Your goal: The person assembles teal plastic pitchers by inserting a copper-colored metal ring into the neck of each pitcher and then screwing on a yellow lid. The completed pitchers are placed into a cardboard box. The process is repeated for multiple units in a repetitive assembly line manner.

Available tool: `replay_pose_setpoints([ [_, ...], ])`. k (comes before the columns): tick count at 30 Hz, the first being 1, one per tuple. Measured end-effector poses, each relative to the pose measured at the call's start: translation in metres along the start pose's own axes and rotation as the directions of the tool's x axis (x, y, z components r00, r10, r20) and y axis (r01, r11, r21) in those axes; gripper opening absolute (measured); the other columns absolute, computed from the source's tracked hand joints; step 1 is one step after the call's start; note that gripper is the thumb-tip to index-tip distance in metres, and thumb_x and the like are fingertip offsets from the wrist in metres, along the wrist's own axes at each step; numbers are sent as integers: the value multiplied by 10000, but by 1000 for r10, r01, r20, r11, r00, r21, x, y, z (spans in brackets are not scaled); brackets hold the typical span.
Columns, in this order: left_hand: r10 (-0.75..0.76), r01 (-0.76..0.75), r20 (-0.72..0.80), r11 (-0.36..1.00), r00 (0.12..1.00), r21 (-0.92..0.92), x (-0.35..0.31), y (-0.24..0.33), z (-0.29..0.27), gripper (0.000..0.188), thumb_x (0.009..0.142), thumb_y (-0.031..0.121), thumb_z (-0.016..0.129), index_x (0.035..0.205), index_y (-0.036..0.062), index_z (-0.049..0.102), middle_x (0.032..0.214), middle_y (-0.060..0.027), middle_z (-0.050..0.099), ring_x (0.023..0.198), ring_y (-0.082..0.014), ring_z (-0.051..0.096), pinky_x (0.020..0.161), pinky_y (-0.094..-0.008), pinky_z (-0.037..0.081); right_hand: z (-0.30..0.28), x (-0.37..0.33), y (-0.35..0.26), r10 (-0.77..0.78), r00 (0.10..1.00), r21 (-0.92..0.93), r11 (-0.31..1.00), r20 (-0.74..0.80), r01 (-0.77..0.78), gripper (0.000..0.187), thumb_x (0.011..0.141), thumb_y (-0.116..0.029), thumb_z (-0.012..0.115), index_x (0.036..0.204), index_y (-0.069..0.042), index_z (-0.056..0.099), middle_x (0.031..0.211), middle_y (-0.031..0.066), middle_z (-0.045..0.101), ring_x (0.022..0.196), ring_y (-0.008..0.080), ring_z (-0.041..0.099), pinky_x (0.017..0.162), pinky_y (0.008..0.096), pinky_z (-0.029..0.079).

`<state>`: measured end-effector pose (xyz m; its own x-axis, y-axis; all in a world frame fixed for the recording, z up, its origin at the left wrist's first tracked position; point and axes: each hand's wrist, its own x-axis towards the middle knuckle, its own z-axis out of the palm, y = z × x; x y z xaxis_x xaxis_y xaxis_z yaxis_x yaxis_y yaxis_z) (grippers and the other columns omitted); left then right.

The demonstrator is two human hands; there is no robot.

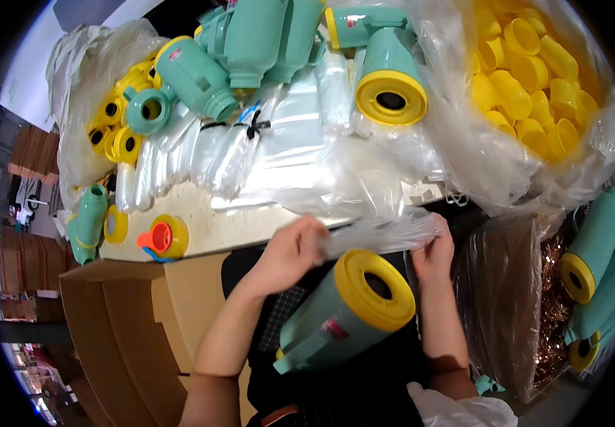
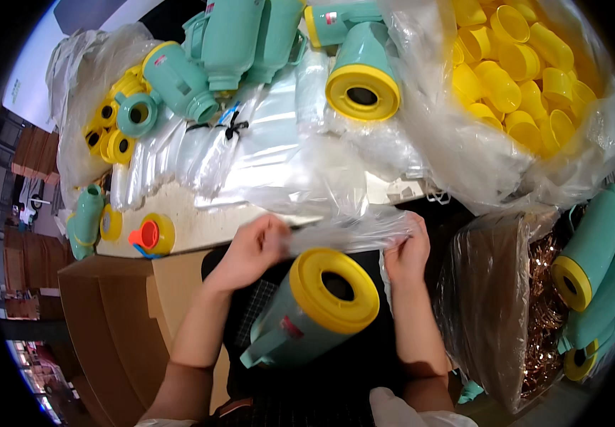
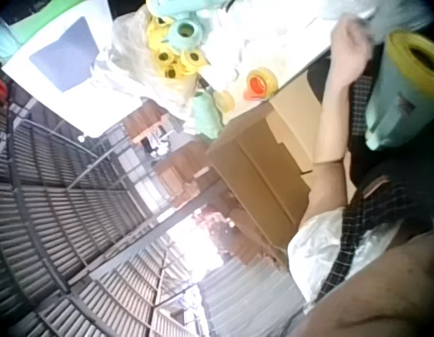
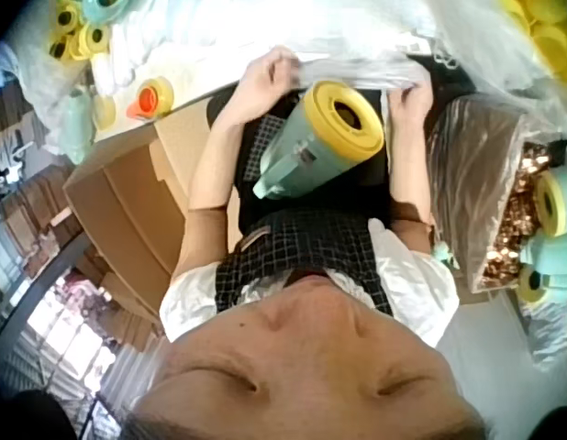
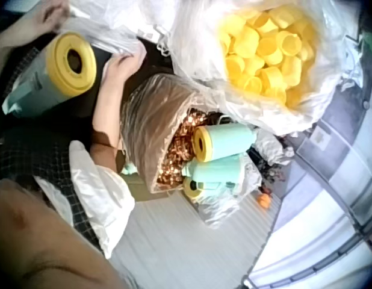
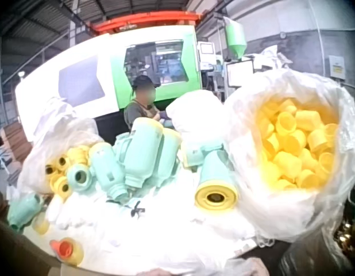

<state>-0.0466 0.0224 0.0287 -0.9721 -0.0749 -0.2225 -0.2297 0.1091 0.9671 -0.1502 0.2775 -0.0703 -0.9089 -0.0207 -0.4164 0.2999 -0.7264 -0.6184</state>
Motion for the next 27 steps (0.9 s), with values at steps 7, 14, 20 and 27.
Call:
replay_pose_setpoints([
  [7, 399, -315, -50, 789, 916, 528, -122, 35, 8, 726, 609, 41, 852, 1254, 69, 521, 952, -90, 535, 790, -243, 558, 668, -332, 463, -44, -145, 45, -251, 680, -586, 359, 689, 727, 319, 975, -246, 559, 1139, 24, 511, 1036, 139, 584, 929, 237, 559, 797, 363, 473],
  [14, 293, 101, -640, 857, 711, 505, -254, -117, 41, 623, 684, 31, 673, 1285, -11, 516, 1185, -252, 588, 1103, -482, 563, 965, -489, 466, -19, -197, 93, 800, 359, -826, 277, 481, 491, 793, 841, -117, 777, 1432, -4, 260, 1246, 236, 581, 1097, 337, 649, 958, 421, 530],
  [20, 424, 361, -905, 840, 28, 404, -354, -79, -74, 389, 920, 57, 569, 1306, 39, 615, 1150, -204, 622, 1047, -392, 605, 932, -431, 477, 97, -288, 168, 773, -411, -702, 623, 483, 345, 969, 846, -159, 788, 1556, -19, 144, 1454, 215, 431, 1368, 326, 459, 1075, 425, 460],
  [27, -65, 830, -828, 66, 558, 554, -563, -162, -196, 405, 822, 72, 566, 1179, 206, 700, 1017, -79, 595, 1022, -296, 569, 803, -399, 545, 95, -318, 190, 859, -361, -721, 504, 362, 476, 686, 842, -55, 750, 1452, -25, 436, 1378, 150, 565, 1199, 257, 613, 1013, 371, 489],
])
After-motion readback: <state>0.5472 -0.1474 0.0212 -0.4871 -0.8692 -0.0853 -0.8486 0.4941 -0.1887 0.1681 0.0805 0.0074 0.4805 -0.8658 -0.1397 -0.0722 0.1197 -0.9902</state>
